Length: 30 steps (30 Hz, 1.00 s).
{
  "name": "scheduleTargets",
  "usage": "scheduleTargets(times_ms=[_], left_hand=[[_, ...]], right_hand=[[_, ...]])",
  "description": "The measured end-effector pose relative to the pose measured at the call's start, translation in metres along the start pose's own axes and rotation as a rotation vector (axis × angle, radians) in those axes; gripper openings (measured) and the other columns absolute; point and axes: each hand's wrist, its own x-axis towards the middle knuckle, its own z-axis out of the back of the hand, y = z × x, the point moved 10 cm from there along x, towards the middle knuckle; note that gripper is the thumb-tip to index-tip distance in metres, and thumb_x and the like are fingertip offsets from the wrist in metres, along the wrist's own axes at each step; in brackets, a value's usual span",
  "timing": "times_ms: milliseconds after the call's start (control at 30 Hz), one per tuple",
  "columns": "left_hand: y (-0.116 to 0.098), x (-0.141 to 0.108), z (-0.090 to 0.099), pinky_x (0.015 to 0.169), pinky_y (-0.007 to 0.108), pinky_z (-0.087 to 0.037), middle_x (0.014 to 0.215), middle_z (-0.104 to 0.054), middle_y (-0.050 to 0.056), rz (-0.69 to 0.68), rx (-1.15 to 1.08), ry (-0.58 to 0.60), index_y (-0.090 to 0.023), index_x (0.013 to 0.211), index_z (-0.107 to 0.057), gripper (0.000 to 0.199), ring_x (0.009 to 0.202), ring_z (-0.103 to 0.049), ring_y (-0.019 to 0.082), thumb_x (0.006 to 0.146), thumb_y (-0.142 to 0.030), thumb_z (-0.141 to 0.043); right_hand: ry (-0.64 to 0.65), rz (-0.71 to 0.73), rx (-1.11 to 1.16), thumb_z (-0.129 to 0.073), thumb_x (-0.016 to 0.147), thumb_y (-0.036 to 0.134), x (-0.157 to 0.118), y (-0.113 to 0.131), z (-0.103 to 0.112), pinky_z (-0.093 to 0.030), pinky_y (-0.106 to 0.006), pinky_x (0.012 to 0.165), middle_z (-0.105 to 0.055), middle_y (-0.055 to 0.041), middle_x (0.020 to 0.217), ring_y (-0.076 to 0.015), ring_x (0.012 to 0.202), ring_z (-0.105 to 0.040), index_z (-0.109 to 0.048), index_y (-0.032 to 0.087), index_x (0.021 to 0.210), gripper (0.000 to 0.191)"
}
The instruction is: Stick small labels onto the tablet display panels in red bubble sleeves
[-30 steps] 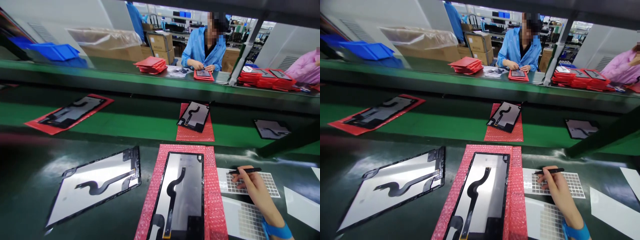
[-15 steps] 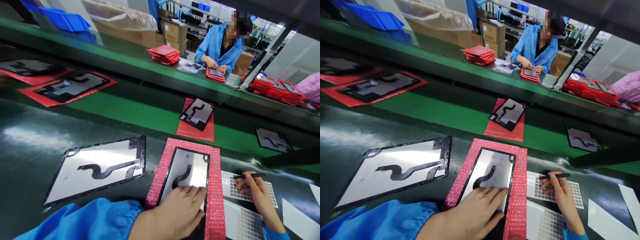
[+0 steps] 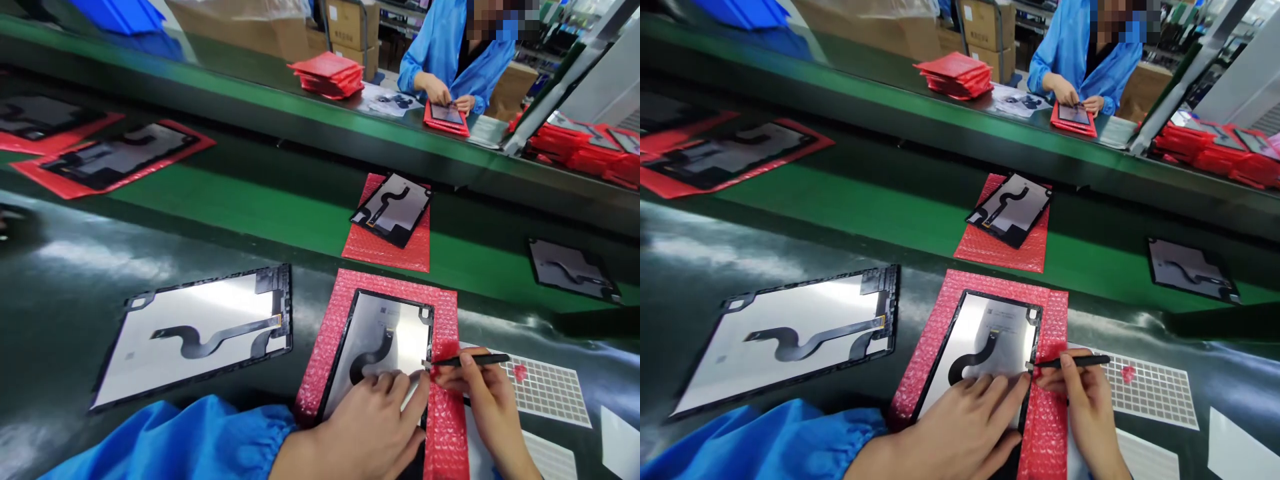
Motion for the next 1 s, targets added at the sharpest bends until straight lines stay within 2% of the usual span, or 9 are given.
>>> scheduleTargets(times_ms=[133, 233, 500, 700, 833, 933, 1000], left_hand=[[0.001, -0.002, -0.006, 0.074, 0.050, -0.068, 0.116, -0.072, 0.020, 0.004, 0.015, -0.002, -0.005, 0.157, -0.044, 0.062, 0.093, -0.076, 0.036, 0.109, -0.043, -0.052], [0.001, -0.001, -0.007, 0.069, 0.049, -0.068, 0.116, -0.073, 0.019, 0.007, 0.029, 0.009, -0.006, 0.156, -0.045, 0.063, 0.090, -0.076, 0.036, 0.107, -0.043, -0.056], [0.003, -0.001, -0.008, 0.065, 0.047, -0.068, 0.113, -0.073, 0.016, 0.021, 0.031, 0.023, -0.008, 0.156, -0.049, 0.066, 0.086, -0.076, 0.034, 0.102, -0.044, -0.064], [0.004, 0.002, -0.011, 0.067, 0.048, -0.069, 0.114, -0.073, 0.018, 0.042, 0.002, 0.101, -0.003, 0.163, -0.041, 0.077, 0.088, -0.076, 0.034, 0.101, -0.043, -0.065], [0.005, 0.004, -0.007, 0.069, 0.049, -0.068, 0.114, -0.074, 0.020, 0.048, -0.009, 0.126, -0.001, 0.163, -0.039, 0.077, 0.088, -0.076, 0.034, 0.103, -0.043, -0.062], [0.006, 0.004, -0.003, 0.071, 0.049, -0.068, 0.118, -0.074, 0.020, 0.040, -0.036, 0.120, -0.002, 0.162, -0.040, 0.072, 0.089, -0.076, 0.034, 0.104, -0.041, -0.059], [0.008, 0.002, -0.001, 0.072, 0.048, -0.067, 0.121, -0.073, 0.021, 0.048, -0.052, 0.096, -0.002, 0.162, -0.040, 0.071, 0.090, -0.076, 0.033, 0.104, -0.039, -0.059]], right_hand=[[0.069, -0.048, -0.004, -0.083, 0.097, 0.054, -0.003, -0.015, 0.001, -0.071, -0.040, 0.075, -0.084, -0.0142, 0.094, -0.0294, 0.080, -0.083, -0.070, 0.020, 0.106, 0.038], [0.066, -0.064, -0.001, -0.082, 0.098, 0.053, -0.004, -0.018, 0.002, -0.071, -0.043, 0.078, -0.084, -0.0139, 0.095, -0.0302, 0.082, -0.084, -0.069, 0.020, 0.108, 0.037], [-0.015, -0.054, -0.044, -0.081, 0.097, 0.058, -0.010, -0.004, -0.006, -0.071, -0.035, 0.072, -0.083, -0.0119, 0.090, -0.0263, 0.077, -0.083, -0.069, 0.020, 0.104, 0.041], [-0.016, -0.058, -0.040, -0.081, 0.097, 0.060, -0.010, 0.000, -0.009, -0.072, -0.037, 0.074, -0.083, -0.0100, 0.084, -0.0265, 0.074, -0.083, -0.068, 0.020, 0.104, 0.042], [-0.022, -0.020, -0.005, -0.082, 0.096, 0.060, -0.008, 0.005, -0.011, -0.072, -0.036, 0.071, -0.083, -0.0104, 0.083, -0.0267, 0.073, -0.083, -0.069, 0.021, 0.104, 0.041], [-0.064, 0.022, 0.031, -0.081, 0.097, 0.059, -0.009, 0.017, 0.000, -0.071, -0.035, 0.067, -0.083, -0.0107, 0.081, -0.0276, 0.072, -0.083, -0.071, 0.023, 0.102, 0.037], [-0.129, 0.077, 0.015, -0.083, 0.095, 0.058, -0.015, 0.030, 0.020, -0.071, -0.036, 0.063, -0.082, -0.0102, 0.079, -0.0289, 0.068, -0.082, -0.073, 0.025, 0.101, 0.035]])
